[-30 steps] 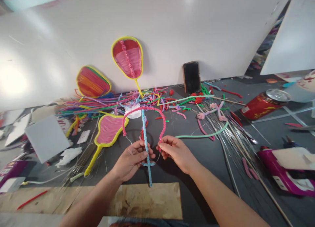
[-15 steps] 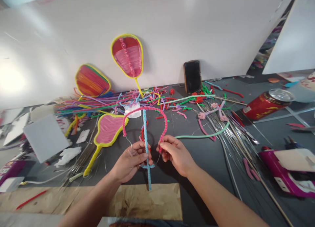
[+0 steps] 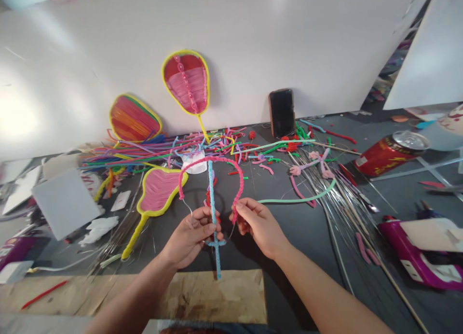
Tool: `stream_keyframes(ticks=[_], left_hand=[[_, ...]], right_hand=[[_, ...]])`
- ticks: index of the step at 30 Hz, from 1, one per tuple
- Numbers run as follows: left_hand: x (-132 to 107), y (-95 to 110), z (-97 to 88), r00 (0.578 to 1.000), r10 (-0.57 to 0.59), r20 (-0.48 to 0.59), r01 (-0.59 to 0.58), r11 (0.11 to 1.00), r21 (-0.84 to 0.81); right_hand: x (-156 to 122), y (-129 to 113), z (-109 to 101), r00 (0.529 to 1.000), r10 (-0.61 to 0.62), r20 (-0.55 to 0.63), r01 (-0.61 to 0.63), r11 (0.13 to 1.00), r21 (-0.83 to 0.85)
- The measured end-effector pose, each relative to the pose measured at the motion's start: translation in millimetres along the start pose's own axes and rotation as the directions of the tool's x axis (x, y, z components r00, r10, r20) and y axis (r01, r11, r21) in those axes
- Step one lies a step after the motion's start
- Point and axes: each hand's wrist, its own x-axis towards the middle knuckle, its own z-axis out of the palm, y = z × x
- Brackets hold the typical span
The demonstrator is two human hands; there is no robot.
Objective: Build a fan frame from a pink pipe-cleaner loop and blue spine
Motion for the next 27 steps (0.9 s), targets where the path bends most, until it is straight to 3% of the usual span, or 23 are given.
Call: stream_keyframes(ticks=[6, 12, 16, 22, 25, 27], left_hand=[[3, 5, -4.5, 0.991, 0.111, -0.072, -0.118, 0.987, -0.107], [2, 4, -1.5, 0.995, 0.084, -0.049, -0.089, 0.988, -0.129], [1, 1, -0.6, 0.999, 0.039, -0.026, -0.041, 0.992, -0.121], [3, 6, -1.6, 0.999, 0.044, 0.001, -0.043, 0.993, -0.107], [6, 10, -5.4, 0.99, 0.115, -0.079, -0.122, 0.989, -0.089], [8, 12, -9.7, 0.961, 0.221, -0.169, -0.23, 0.972, -0.038]], right_hand=[[-2, -1, -1, 0.997, 0.068, 0.039, -0.067, 0.997, -0.028], [-5, 4, 4, 0.977, 0.156, 0.148, -0.15, 0.987, -0.049], [-6, 5, 5, 0.981, 0.109, 0.162, -0.099, 0.993, -0.07], [-11, -4, 4, 0.986, -0.083, 0.143, 0.117, 0.962, -0.248], [-15, -11, 6, 0.977, -0.111, 0.184, 0.164, 0.938, -0.306], [-17, -13, 8, 0.973, -0.103, 0.208, 0.166, 0.936, -0.31]])
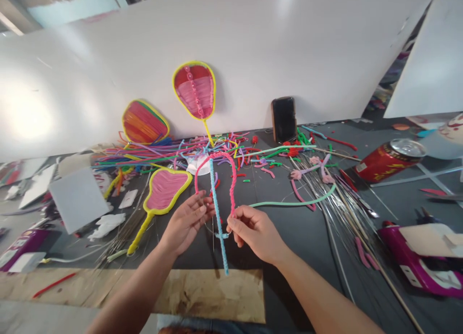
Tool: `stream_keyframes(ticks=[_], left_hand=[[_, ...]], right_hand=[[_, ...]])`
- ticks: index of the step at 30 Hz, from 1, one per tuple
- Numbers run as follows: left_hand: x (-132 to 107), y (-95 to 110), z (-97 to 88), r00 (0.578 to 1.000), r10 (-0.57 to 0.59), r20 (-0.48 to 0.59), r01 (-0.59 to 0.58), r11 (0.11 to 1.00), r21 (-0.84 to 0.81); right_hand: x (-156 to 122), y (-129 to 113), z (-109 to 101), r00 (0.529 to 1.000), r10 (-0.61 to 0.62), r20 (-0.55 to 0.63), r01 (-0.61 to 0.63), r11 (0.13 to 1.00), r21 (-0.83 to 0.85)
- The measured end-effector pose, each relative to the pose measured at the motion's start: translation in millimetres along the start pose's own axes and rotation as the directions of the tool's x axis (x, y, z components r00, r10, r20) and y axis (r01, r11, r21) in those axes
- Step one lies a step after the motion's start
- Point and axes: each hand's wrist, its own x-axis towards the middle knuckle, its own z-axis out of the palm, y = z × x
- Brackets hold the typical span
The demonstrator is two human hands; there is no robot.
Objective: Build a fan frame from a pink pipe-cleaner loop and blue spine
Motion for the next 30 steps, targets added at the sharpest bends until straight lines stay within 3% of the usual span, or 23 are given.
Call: stream_keyframes(ticks=[2, 4, 6, 7, 9, 11, 13, 20, 30], left_hand=[[2, 0, -4.3, 0.978, 0.175, -0.114, -0.162, 0.98, 0.115], [2, -1, -7.1, 0.899, 0.395, -0.186, -0.32, 0.886, 0.337], [-1, -1, -6.2, 0.813, 0.568, -0.129, -0.414, 0.719, 0.559], [-4, -2, -4.0, 0.797, 0.601, -0.054, -0.441, 0.642, 0.627], [-10, -3, 2.9, 0.818, 0.56, 0.134, -0.49, 0.555, 0.672], [-16, -4, 11.0, 0.841, 0.45, 0.301, -0.525, 0.541, 0.657], [-19, -6, 17.7, 0.842, 0.378, 0.385, -0.538, 0.547, 0.641], [-22, -2, 28.3, 0.808, 0.326, 0.49, -0.588, 0.411, 0.697], [-21, -18, 18.1, 0.79, 0.371, 0.488, -0.609, 0.387, 0.693]], right_hand=[[-1, -2, 2, 1.0, 0.016, 0.015, -0.015, 1.0, -0.016], [-2, -1, 4, 0.999, 0.035, 0.025, -0.034, 0.999, -0.04], [-2, 0, 5, 0.999, 0.044, 0.033, -0.042, 0.997, -0.059], [-2, 1, 5, 0.998, 0.042, 0.038, -0.039, 0.997, -0.067], [-2, 4, 5, 0.998, 0.034, 0.047, -0.031, 0.996, -0.079], [-2, 6, 4, 0.998, 0.025, 0.051, -0.02, 0.996, -0.091], [-2, 6, 3, 0.999, 0.005, 0.045, 0.0, 0.994, -0.108], [-2, 1, -2, 0.999, -0.048, 0.011, 0.048, 0.996, -0.079], [-2, 15, -5, 0.995, -0.094, 0.023, 0.096, 0.948, -0.305]])
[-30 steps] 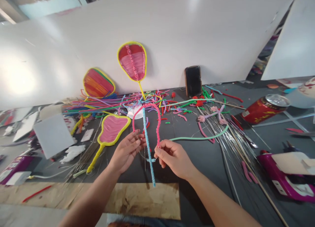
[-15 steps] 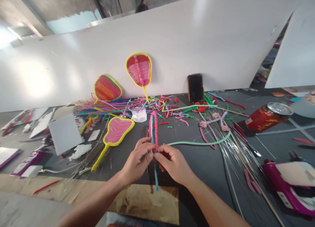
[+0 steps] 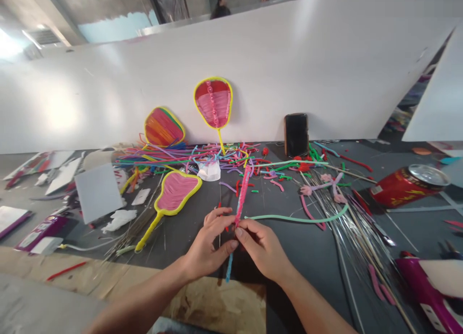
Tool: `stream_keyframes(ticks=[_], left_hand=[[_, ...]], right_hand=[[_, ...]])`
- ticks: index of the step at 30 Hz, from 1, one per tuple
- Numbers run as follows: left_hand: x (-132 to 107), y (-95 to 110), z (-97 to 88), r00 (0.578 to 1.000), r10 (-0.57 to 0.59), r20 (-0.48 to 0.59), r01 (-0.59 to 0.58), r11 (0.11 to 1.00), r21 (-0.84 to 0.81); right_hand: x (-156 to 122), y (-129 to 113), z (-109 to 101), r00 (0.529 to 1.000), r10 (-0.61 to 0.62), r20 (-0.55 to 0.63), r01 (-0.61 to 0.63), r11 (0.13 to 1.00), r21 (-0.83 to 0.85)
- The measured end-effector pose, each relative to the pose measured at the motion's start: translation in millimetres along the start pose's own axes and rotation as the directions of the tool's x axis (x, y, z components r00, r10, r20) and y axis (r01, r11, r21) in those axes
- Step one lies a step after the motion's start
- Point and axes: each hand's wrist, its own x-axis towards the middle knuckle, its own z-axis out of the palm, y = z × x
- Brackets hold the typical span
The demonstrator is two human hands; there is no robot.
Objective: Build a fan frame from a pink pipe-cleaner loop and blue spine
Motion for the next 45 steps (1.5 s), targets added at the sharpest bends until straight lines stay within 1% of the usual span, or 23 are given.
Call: stream_keyframes(ticks=[5, 7, 9, 11, 15, 18, 20, 26, 30, 36, 38, 41, 43, 45], left_hand=[[-2, -3, 1.0, 0.992, 0.121, -0.031, -0.122, 0.993, -0.011], [-1, -2, -0.2, 0.992, 0.122, -0.038, -0.123, 0.992, -0.033], [-1, -1, -1.2, 0.996, 0.09, -0.03, -0.091, 0.994, -0.06], [-2, 0, -1.3, 0.999, 0.05, -0.012, -0.051, 0.995, -0.083], [-4, 1, 1.2, 0.999, -0.042, -0.008, 0.041, 0.993, -0.113], [-5, 0, 3.0, 0.997, -0.074, 0.037, 0.079, 0.985, -0.155], [-6, -2, 4.0, 0.993, -0.093, 0.071, 0.105, 0.974, -0.2], [-7, -9, 7.7, 0.981, -0.174, 0.088, 0.194, 0.927, -0.321], [-7, -9, 7.7, 0.968, -0.225, 0.112, 0.25, 0.903, -0.35], [-5, -6, 7.3, 0.961, -0.253, 0.111, 0.276, 0.87, -0.408], [-6, -8, 8.3, 0.958, -0.261, 0.115, 0.285, 0.862, -0.42], [-7, -10, 10.0, 0.957, -0.264, 0.123, 0.292, 0.856, -0.426], [-8, -11, 10.4, 0.956, -0.263, 0.129, 0.293, 0.856, -0.426], [-8, -10, 10.1, 0.955, -0.265, 0.134, 0.297, 0.854, -0.426]], right_hand=[[-1, 0, 0, 0.997, -0.069, -0.019, 0.067, 0.991, -0.115], [-1, -2, -1, 0.993, -0.107, -0.049, 0.097, 0.98, -0.174], [-1, -3, -1, 0.987, -0.144, -0.072, 0.125, 0.967, -0.22], [-1, -3, -1, 0.984, -0.164, -0.072, 0.142, 0.959, -0.244], [-2, -3, -1, 0.975, -0.211, -0.073, 0.182, 0.939, -0.292], [-2, -4, -1, 0.962, -0.265, -0.069, 0.227, 0.911, -0.345], [-2, -5, -2, 0.955, -0.289, -0.067, 0.246, 0.897, -0.368], [0, -5, -1, 0.923, -0.377, -0.074, 0.309, 0.843, -0.44], [0, -3, -2, 0.91, -0.406, -0.089, 0.32, 0.821, -0.473], [0, -1, -4, 0.892, -0.429, -0.139, 0.304, 0.8, -0.517], [1, -1, -4, 0.87, -0.466, -0.16, 0.315, 0.777, -0.545], [2, -1, -5, 0.814, -0.553, -0.179, 0.363, 0.723, -0.587], [3, -1, -7, 0.78, -0.607, -0.155, 0.407, 0.679, -0.611], [3, 0, -8, 0.765, -0.631, -0.13, 0.433, 0.652, -0.622]])
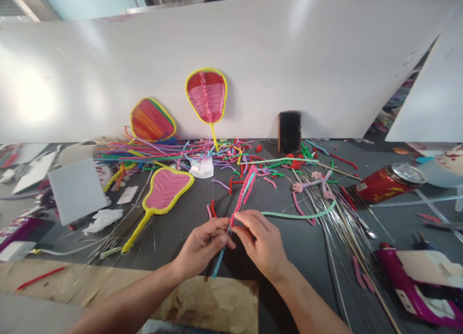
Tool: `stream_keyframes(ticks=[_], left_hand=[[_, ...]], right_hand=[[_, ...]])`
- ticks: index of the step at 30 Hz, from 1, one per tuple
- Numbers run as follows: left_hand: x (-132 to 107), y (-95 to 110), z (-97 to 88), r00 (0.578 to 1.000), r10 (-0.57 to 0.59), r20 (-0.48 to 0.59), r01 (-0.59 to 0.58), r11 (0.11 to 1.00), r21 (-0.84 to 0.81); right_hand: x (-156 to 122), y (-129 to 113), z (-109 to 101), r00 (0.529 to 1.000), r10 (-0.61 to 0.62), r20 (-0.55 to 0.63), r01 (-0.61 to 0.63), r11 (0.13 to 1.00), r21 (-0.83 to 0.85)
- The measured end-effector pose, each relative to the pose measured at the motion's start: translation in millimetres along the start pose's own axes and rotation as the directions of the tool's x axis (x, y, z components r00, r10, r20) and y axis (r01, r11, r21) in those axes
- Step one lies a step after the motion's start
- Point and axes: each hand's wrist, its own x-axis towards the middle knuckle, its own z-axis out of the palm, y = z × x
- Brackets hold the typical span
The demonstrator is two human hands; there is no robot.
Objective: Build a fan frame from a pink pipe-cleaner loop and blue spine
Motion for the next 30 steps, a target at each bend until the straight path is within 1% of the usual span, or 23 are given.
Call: stream_keyframes(ticks=[2, 4, 6, 9, 11, 14, 16, 17, 20, 22, 23, 24, 26, 28, 30], left_hand=[[0, 1, -0.2, 1.0, -0.002, 0.002, 0.002, 1.0, -0.006], [0, 1, -0.4, 1.0, 0.005, -0.001, -0.005, 1.0, -0.026], [1, 1, -0.1, 1.0, 0.012, -0.017, -0.013, 0.998, -0.061], [2, 1, 1.3, 0.998, 0.021, -0.056, -0.025, 0.997, -0.066], [2, 4, 1.8, 0.994, 0.064, -0.088, -0.063, 0.998, 0.017], [3, 9, -0.2, 0.978, 0.18, -0.105, -0.155, 0.965, 0.211], [4, 14, -4.2, 0.959, 0.266, -0.099, -0.22, 0.918, 0.331], [4, 16, -7.0, 0.944, 0.312, -0.107, -0.249, 0.888, 0.387], [9, 22, -18.9, 0.879, 0.434, -0.196, -0.282, 0.806, 0.521], [15, 27, -29.3, 0.843, 0.47, -0.261, -0.264, 0.785, 0.561], [19, 30, -35.0, 0.837, 0.476, -0.268, -0.258, 0.777, 0.575], [24, 34, -40.8, 0.838, 0.48, -0.258, -0.261, 0.77, 0.582], [36, 41, -52.0, 0.862, 0.461, -0.213, -0.263, 0.763, 0.59], [48, 48, -61.2, 0.903, 0.414, -0.118, -0.272, 0.761, 0.59], [60, 55, -67.7, 0.917, 0.395, -0.053, -0.299, 0.77, 0.564]], right_hand=[[-1, 0, -1, 1.0, 0.018, -0.001, -0.018, 1.0, 0.006], [-1, -3, -1, 0.996, 0.089, 0.02, -0.089, 0.995, 0.032], [-1, -8, 0, 0.977, 0.188, 0.1, -0.197, 0.977, 0.087], [-1, -14, 2, 0.927, 0.3, 0.225, -0.342, 0.922, 0.183], [0, -16, 3, 0.91, 0.339, 0.241, -0.392, 0.89, 0.23], [1, -17, 1, 0.884, 0.396, 0.249, -0.46, 0.834, 0.305], [2, -17, -1, 0.846, 0.432, 0.313, -0.53, 0.744, 0.406], [3, -17, -2, 0.825, 0.438, 0.356, -0.564, 0.674, 0.477], [3, -15, -5, 0.77, 0.433, 0.469, -0.629, 0.39, 0.673], [4, -14, -8, 0.743, 0.396, 0.539, -0.647, 0.222, 0.729], [4, -14, -10, 0.731, 0.356, 0.582, -0.662, 0.163, 0.731], [4, -14, -11, 0.72, 0.304, 0.624, -0.678, 0.119, 0.725], [3, -13, -13, 0.699, 0.21, 0.684, -0.707, 0.06, 0.704], [1, -10, -12, 0.666, 0.153, 0.73, -0.741, 0.025, 0.671], [-1, -5, -10, 0.615, 0.118, 0.779, -0.786, 0.012, 0.619]])
